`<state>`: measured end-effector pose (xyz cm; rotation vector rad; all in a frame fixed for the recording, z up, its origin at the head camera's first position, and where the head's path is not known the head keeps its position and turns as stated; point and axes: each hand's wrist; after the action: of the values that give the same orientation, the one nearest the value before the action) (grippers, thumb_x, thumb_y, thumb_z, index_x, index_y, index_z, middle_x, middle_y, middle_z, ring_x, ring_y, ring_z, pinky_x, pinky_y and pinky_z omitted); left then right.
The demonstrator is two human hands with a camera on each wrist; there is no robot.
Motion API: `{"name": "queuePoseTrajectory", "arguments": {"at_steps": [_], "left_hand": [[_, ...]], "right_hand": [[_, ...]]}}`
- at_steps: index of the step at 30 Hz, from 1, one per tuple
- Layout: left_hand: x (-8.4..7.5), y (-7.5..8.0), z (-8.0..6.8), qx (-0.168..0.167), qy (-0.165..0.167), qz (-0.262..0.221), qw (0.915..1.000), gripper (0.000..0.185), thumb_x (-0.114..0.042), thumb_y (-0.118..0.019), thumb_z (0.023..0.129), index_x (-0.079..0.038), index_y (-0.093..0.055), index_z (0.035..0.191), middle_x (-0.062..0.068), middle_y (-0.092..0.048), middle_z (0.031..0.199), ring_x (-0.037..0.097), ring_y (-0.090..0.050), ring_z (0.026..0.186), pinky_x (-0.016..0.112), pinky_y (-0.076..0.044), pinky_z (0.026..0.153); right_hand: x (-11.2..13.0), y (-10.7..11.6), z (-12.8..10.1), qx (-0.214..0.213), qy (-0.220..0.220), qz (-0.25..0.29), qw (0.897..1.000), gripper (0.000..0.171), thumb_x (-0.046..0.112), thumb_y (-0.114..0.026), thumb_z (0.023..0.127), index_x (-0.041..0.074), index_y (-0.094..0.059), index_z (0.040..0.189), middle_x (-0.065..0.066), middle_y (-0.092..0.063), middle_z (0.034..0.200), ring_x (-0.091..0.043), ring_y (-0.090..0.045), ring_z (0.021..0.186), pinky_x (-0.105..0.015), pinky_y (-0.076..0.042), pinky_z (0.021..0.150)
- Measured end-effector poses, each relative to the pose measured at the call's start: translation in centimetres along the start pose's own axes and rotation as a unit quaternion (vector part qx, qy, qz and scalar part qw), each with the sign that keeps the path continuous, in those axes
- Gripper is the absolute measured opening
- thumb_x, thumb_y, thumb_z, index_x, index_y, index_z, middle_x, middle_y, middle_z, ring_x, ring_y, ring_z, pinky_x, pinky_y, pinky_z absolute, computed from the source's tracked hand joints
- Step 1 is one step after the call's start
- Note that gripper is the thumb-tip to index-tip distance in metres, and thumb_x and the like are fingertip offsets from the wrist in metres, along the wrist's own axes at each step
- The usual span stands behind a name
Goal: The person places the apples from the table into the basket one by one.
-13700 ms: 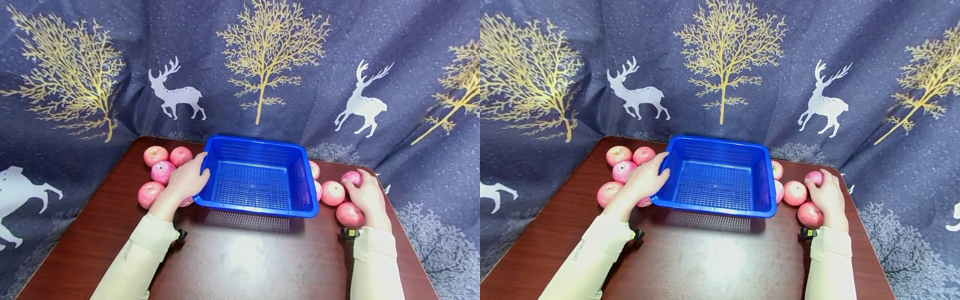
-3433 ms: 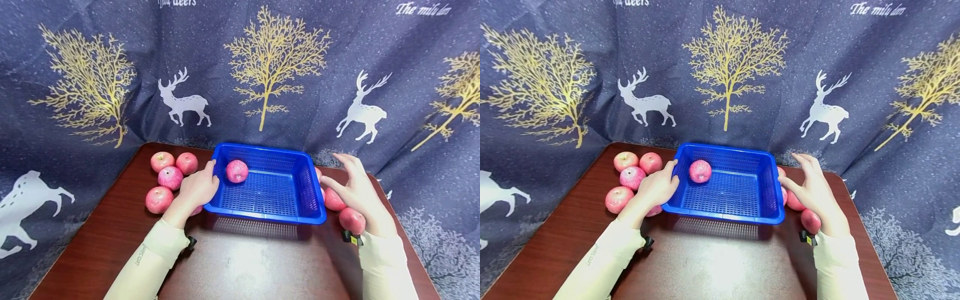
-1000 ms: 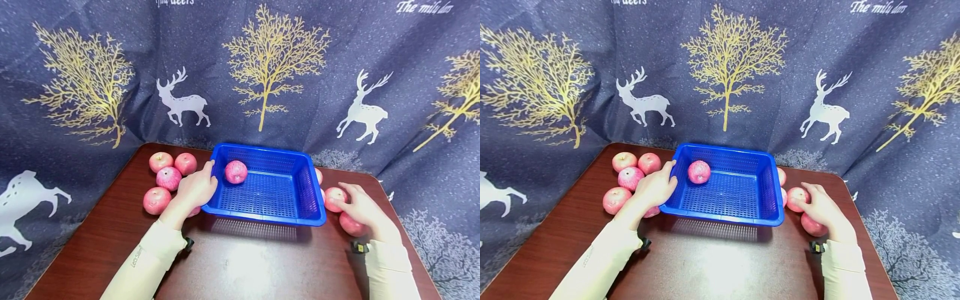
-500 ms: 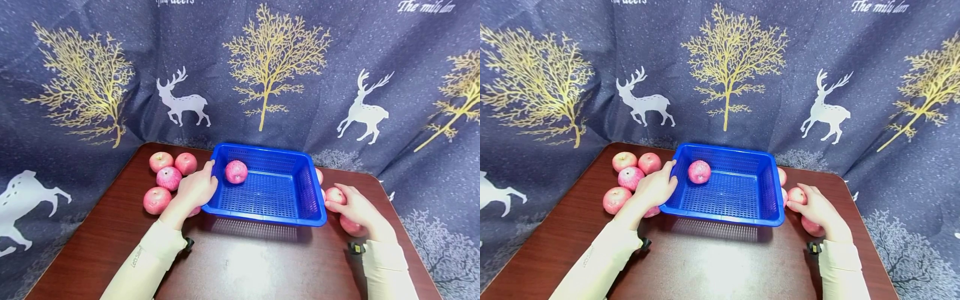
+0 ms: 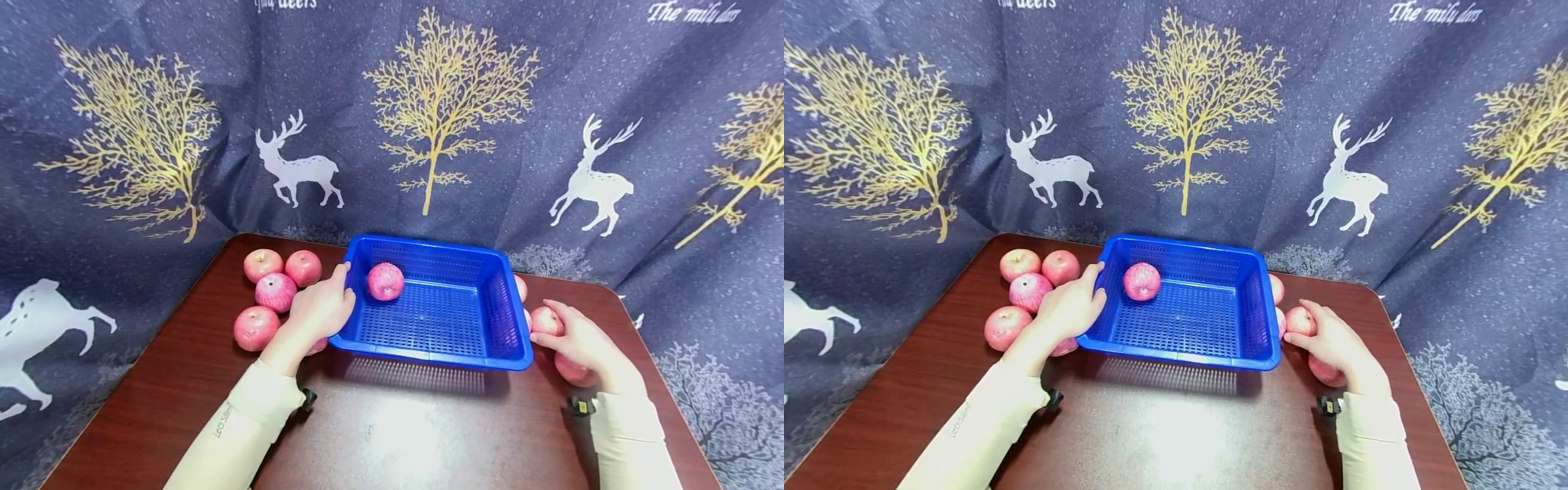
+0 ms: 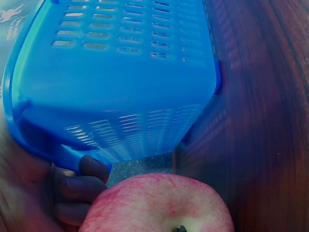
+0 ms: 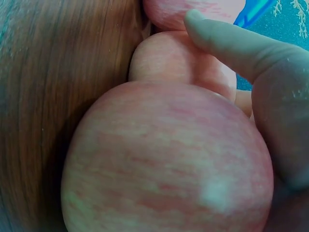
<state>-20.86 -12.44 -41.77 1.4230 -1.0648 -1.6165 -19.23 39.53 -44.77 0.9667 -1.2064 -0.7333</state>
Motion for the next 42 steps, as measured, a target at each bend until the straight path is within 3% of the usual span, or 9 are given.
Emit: {"name": "queuePoseTrajectory", "arguments": {"at_steps": [13,24,42], "left_hand": [[-0.02,0.00,0.08,0.003,0.005,-0.001,1.0000,0.064,-0.037,-0.050,0.113,-0.016,-0.038,0.172,0.023,-0.075,0.134,0.045,-0.077,0.105,0.061,-0.062,0.080],[0.00,0.03,-0.01,0.000,0.004,-0.001,1.0000,0.064,-0.036,-0.051,0.113,-0.015,-0.038,0.172,0.024,-0.074,0.134,0.045,-0.076,0.106,0.061,-0.062,0.081],[0.03,-0.06,0.06,0.000,0.000,0.001,1.0000,0.064,-0.038,-0.050,0.113,-0.016,-0.037,0.172,0.023,-0.076,0.131,0.044,-0.077,0.103,0.060,-0.063,0.080]], "right_hand": [[-0.01,0.08,-0.07,0.004,-0.017,-0.009,1.000,0.086,0.045,-0.086,0.097,-0.008,-0.052,0.156,-0.037,-0.059,0.148,-0.055,-0.062,0.129,-0.071,-0.045,0.110],[0.07,0.15,-0.09,-0.005,-0.003,-0.006,1.000,0.080,0.044,-0.088,0.095,-0.004,-0.058,0.152,-0.028,-0.069,0.136,-0.047,-0.069,0.118,-0.067,-0.050,0.105],[0.31,0.78,-0.29,-0.011,-0.013,-0.013,1.000,0.084,0.048,-0.087,0.096,-0.002,-0.056,0.156,-0.031,-0.063,0.146,-0.051,-0.065,0.126,-0.069,-0.046,0.109]]}}
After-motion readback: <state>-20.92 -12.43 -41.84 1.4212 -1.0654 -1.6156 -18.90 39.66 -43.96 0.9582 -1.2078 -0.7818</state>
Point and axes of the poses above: each hand's wrist, its own z-axis towards the middle knuckle, its own y-axis out of the back of the hand, x = y × z
